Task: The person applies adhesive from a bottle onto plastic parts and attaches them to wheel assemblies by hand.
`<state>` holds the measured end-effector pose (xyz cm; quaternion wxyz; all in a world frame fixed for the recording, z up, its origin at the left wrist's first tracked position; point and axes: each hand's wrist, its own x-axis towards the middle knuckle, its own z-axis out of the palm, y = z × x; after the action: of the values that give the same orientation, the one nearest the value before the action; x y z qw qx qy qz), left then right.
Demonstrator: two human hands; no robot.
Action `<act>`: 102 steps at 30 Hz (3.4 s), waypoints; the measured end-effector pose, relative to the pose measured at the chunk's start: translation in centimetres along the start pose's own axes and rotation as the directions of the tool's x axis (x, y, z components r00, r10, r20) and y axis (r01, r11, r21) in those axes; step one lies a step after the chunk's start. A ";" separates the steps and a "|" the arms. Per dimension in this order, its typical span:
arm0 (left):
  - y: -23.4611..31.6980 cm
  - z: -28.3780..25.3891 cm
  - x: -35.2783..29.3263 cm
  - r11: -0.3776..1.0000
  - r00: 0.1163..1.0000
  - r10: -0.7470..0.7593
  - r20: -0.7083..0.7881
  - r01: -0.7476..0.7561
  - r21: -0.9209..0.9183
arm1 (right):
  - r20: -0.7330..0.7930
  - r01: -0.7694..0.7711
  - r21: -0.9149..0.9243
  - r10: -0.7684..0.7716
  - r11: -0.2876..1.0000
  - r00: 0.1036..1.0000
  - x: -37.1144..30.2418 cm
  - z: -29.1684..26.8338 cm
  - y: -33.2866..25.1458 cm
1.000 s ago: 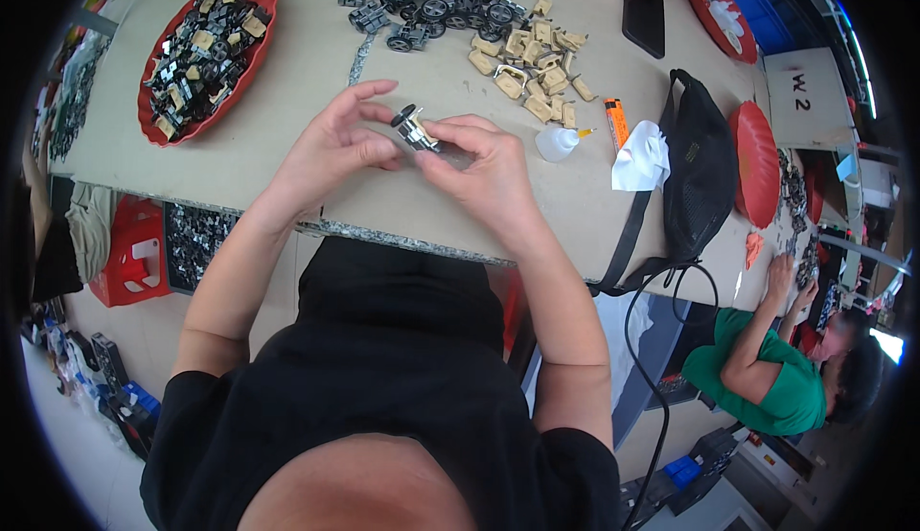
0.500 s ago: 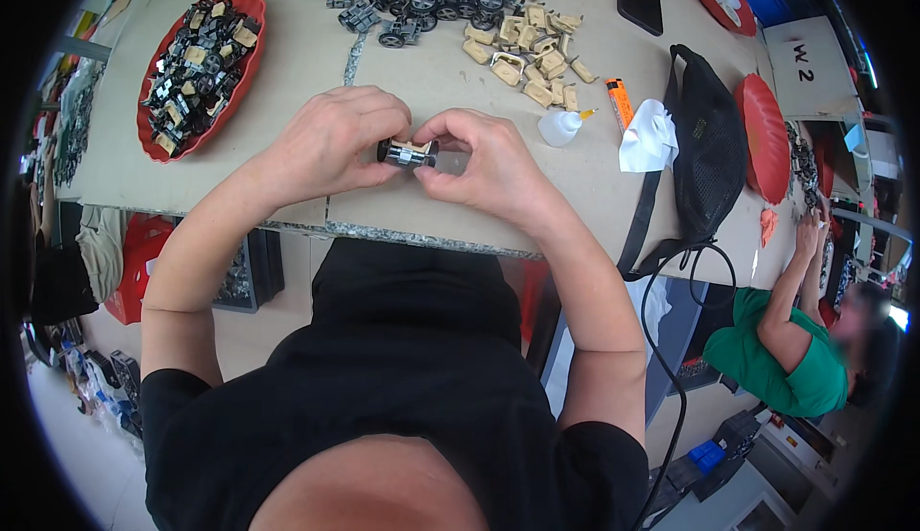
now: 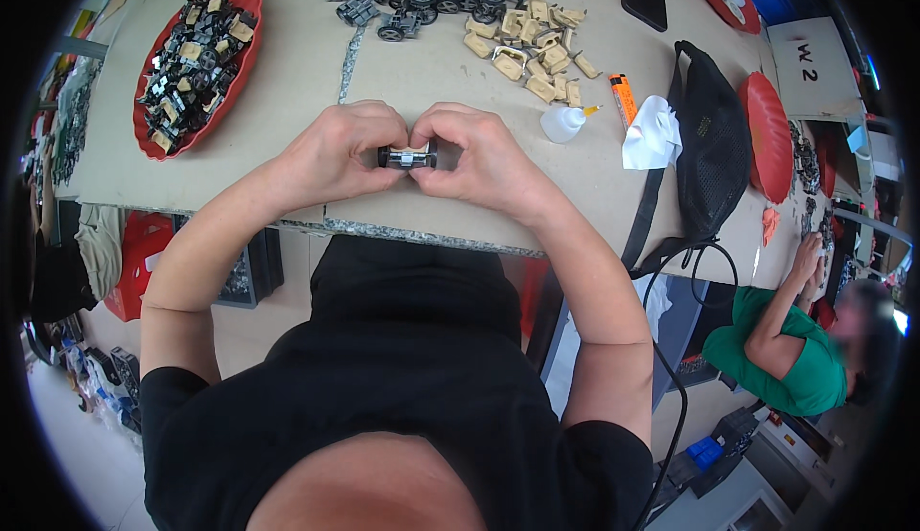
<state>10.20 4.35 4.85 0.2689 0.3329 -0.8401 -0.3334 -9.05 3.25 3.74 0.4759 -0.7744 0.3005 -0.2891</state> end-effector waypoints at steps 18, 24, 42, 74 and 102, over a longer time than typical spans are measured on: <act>-0.5 1.2 -0.9 1.000 0.998 -0.026 -0.054 0.027 0.016 | 0.027 0.004 -0.015 -0.004 1.000 1.000 -0.2 0.3 0.8; -0.6 1.8 -1.0 0.999 0.996 -0.019 -0.086 0.016 -0.030 | 0.025 -0.024 0.030 0.024 0.999 0.999 -0.4 0.4 0.9; 0.1 -0.6 -0.4 0.273 0.761 -0.500 0.414 0.592 -0.758 | 0.146 0.134 -0.157 -0.111 0.979 0.983 -0.9 -2.0 -2.0; 0.8 3.3 -0.6 0.353 0.706 -0.699 0.116 0.481 -0.802 | -0.077 -0.459 0.591 0.613 0.663 0.786 -1.1 2.7 -0.3; 0.9 0.5 -1.5 0.998 0.995 -0.030 -0.098 0.025 -0.053 | 0.034 -0.100 0.037 0.099 0.994 0.995 -1.1 0.5 -0.2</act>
<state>10.52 6.15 4.82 0.3140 0.3533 -0.8123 -0.3417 -9.40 4.44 3.58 0.5091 -0.7537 0.3255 -0.2584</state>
